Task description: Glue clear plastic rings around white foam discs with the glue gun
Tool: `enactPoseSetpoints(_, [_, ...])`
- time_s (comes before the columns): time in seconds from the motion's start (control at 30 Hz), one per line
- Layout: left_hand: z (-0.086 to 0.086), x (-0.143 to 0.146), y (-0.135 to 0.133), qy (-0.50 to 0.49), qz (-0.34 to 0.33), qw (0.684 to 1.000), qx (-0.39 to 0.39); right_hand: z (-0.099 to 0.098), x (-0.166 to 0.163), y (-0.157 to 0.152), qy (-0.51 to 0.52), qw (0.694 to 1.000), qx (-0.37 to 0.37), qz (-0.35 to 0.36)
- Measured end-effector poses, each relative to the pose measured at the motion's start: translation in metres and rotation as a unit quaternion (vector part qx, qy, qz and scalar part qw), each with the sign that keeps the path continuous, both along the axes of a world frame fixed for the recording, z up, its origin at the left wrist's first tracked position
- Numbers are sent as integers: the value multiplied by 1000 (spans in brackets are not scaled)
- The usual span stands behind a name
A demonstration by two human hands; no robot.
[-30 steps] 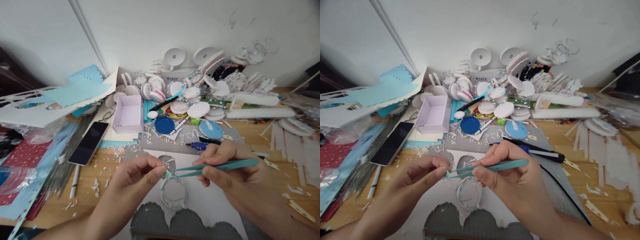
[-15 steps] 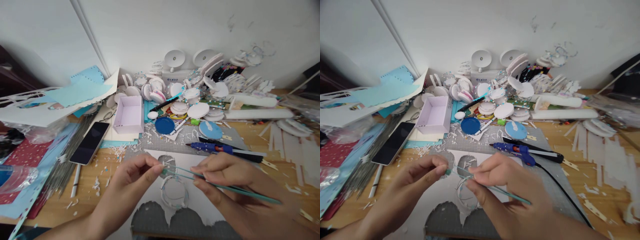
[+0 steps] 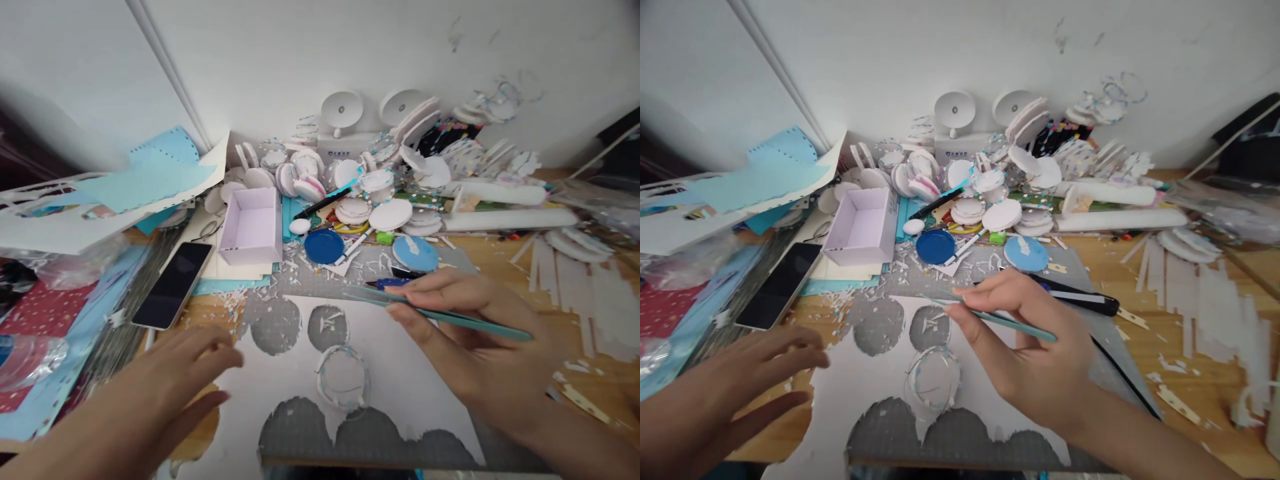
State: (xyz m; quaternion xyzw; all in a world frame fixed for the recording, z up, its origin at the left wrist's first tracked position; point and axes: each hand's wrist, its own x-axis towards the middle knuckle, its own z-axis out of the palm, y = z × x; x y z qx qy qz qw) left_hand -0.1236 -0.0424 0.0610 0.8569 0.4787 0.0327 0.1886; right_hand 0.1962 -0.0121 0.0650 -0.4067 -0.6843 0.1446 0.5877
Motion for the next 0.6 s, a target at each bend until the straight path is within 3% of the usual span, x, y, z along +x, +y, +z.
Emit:
enactPoseSetpoints(0.1, [-2, 51, 1, -35, -40, 998, 33, 0, -1, 3, -12, 1000, -23, -15])
enactPoseSetpoints(0.2, [-17, 94, 1, -111, -87, 990, 5, -1, 2, 7, -32, 997, -67, -12])
enactPoseSetpoints(0.27, [-28, 110, 4, -138, -81, 987, -5, -4, 3, 9, -33, 993, -114, -1])
enactPoseSetpoints(0.37, [-34, 113, 9, -165, -59, 983, -54, -13, 0, 15, -8, 983, -180, 24])
enactPoseSetpoints(0.47, [-29, 99, 10, -184, -38, 979, -86, -26, -11, 24, 3, 972, -229, 50])
enactPoseSetpoints(0.6, [-27, 78, 6, -194, 41, 975, -101, -49, -35, 45, 8, 967, -245, 72])
